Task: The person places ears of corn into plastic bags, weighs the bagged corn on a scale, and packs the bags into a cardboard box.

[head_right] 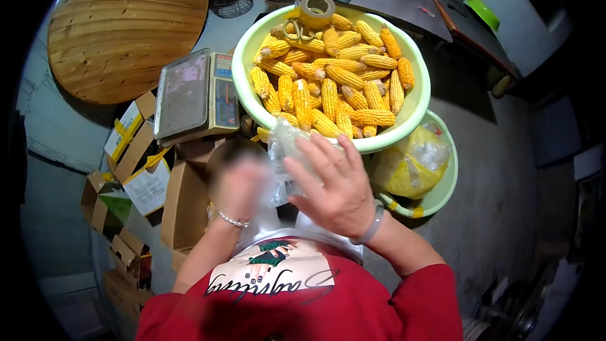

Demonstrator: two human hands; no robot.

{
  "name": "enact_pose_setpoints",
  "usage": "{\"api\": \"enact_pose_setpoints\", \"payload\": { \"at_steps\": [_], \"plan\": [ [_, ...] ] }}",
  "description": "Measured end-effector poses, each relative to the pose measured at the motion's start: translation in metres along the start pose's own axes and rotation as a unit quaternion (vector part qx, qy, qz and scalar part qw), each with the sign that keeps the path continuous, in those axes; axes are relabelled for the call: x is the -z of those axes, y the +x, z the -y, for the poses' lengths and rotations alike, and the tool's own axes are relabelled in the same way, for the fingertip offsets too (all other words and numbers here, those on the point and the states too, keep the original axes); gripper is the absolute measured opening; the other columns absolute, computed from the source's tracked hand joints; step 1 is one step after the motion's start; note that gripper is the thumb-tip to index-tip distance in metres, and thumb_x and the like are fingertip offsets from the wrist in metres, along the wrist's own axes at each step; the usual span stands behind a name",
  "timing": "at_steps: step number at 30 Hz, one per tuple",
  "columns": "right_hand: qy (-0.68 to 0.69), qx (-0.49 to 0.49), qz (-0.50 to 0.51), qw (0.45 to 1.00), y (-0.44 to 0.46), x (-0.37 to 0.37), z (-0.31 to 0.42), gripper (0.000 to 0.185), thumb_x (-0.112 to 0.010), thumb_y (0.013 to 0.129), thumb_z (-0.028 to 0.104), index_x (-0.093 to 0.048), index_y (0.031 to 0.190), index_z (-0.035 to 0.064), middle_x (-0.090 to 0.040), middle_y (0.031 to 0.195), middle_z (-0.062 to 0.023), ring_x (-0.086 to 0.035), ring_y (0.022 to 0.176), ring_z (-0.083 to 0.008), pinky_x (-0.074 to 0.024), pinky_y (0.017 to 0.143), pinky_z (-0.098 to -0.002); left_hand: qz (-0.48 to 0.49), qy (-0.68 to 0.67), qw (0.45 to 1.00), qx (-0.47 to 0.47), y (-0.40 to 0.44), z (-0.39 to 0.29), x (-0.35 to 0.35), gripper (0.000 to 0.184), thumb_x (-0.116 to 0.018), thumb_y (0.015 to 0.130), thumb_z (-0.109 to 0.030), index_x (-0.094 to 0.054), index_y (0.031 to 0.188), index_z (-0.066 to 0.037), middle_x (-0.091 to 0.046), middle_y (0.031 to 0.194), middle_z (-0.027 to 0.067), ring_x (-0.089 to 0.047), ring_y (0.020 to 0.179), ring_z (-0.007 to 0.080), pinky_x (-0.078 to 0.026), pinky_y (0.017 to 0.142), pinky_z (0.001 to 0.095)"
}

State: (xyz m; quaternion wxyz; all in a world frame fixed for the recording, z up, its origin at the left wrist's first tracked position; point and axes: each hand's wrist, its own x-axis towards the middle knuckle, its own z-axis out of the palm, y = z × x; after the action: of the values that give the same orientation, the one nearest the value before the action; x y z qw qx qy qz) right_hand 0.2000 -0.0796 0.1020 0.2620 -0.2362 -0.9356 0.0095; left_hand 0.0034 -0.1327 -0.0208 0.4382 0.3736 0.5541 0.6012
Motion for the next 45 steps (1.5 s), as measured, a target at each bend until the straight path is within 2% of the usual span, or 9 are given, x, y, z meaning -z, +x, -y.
{"api": "enact_pose_setpoints", "payload": {
  "at_steps": [4,7,17,20,27,32,37,41,45],
  "plan": [
    [-0.117,0.032,-0.068,0.99,0.002,-0.02,0.008,0.052,-0.072,0.061,0.02,-0.058,0.11,0.0093,-0.047,0.125,-0.0134,-0.04,0.121,-0.0305,-0.024,0.102,-0.05,-0.019,-0.018,0.996,0.086,-0.002,-0.019,-0.014,0.006,-0.053,0.08,0.002,-0.057,0.077,-0.002,-0.058,0.071,0.003,-0.055,0.061,0.0091,-0.046,0.058,0.0217],
    [-0.148,-0.03,-0.036,0.988,0.01,-0.018,-0.002,0.024,-0.052,0.077,0.015,-0.062,0.098,0.0054,-0.052,0.12,-0.0127,-0.045,0.116,-0.0283,-0.0255,0.1,-0.0508,-0.025,-0.072,0.996,0.036,-0.003,-0.013,-0.01,0.007,-0.051,0.081,0.0,-0.057,0.082,-0.002,-0.059,0.073,0.0031,-0.055,0.062,0.0085,-0.046,0.059,0.0217],
    [0.008,-0.019,0.01,1.0,0.015,-0.032,0.0,0.051,-0.069,0.064,0.017,-0.053,0.111,0.0034,-0.051,0.116,-0.0147,-0.048,0.111,-0.0296,-0.0321,0.095,-0.0487,-0.065,-0.226,0.962,0.137,0.002,-0.042,-0.024,0.005,-0.055,0.083,-0.005,-0.057,0.088,-0.003,-0.06,0.076,0.0025,-0.055,0.061,0.0077,-0.047,0.056,0.021],
    [-0.024,-0.036,0.006,0.999,0.01,-0.068,-0.027,0.024,-0.059,0.069,0.008,-0.057,0.093,0.0051,-0.058,0.087,-0.0102,-0.057,0.087,-0.025,-0.042,0.08,-0.0407,-0.046,-0.233,0.965,0.113,-0.001,-0.041,-0.026,0.007,-0.062,0.078,-0.001,-0.056,0.08,-0.005,-0.058,0.069,-0.0001,-0.051,0.055,0.0064,-0.043,0.05,0.0192],
    [-0.073,-0.039,-0.064,0.995,0.004,-0.06,-0.064,0.008,-0.052,0.072,0.005,-0.054,0.077,0.0099,-0.052,0.055,-0.0066,-0.054,0.045,-0.0236,-0.0403,0.038,-0.0355,-0.087,0.282,0.947,-0.127,0.009,-0.033,0.002,0.015,-0.062,0.061,0.003,-0.051,0.067,-0.004,-0.048,0.055,0.0038,-0.044,0.047,0.0115,-0.037,0.047,0.0234],
    [-0.134,-0.085,0.041,0.986,0.003,-0.042,-0.08,0.004,-0.051,0.071,0.007,-0.052,0.068,0.0089,-0.056,0.057,-0.0084,-0.058,0.05,-0.0267,-0.0461,0.046,-0.0376,0.025,0.347,0.938,-0.009,0.023,-0.034,0.026,0.024,-0.068,0.064,-0.009,-0.058,0.086,-0.003,-0.058,0.074,0.0064,-0.055,0.063,0.0118,-0.045,0.059,0.0253],
    [-0.106,-0.122,0.096,0.982,0.011,-0.041,-0.069,0.003,-0.053,0.071,0.008,-0.056,0.07,0.0075,-0.058,0.058,-0.0124,-0.06,0.053,-0.0296,-0.0473,0.05,-0.0403,-0.001,0.467,0.833,-0.297,0.008,-0.074,-0.016,0.057,-0.072,0.062,-0.018,-0.051,0.113,-0.003,-0.057,0.098,0.012,-0.057,0.085,0.0243,-0.046,0.075,0.0328],
    [-0.073,-0.118,0.101,0.985,0.024,-0.04,-0.055,0.003,-0.053,0.069,0.008,-0.056,0.068,0.0067,-0.057,0.055,-0.0138,-0.06,0.053,-0.0309,-0.0475,0.05,-0.0412,0.028,0.519,0.766,-0.379,0.017,-0.067,-0.037,0.057,-0.069,0.062,-0.013,-0.05,0.114,-0.001,-0.056,0.101,0.0126,-0.055,0.089,0.029,-0.045,0.077,0.0356],
    [-0.127,-0.117,0.131,0.976,0.024,-0.036,-0.07,0.005,-0.052,0.071,0.009,-0.055,0.069,0.0061,-0.058,0.058,-0.0138,-0.061,0.056,-0.0304,-0.0481,0.053,-0.0408,-0.01,0.461,0.845,-0.27,0.034,-0.047,-0.026,0.034,-0.058,0.066,-0.001,-0.059,0.1,-0.004,-0.059,0.088,0.015,-0.058,0.079,0.0309,-0.047,0.07,0.0375]
  ]
}}
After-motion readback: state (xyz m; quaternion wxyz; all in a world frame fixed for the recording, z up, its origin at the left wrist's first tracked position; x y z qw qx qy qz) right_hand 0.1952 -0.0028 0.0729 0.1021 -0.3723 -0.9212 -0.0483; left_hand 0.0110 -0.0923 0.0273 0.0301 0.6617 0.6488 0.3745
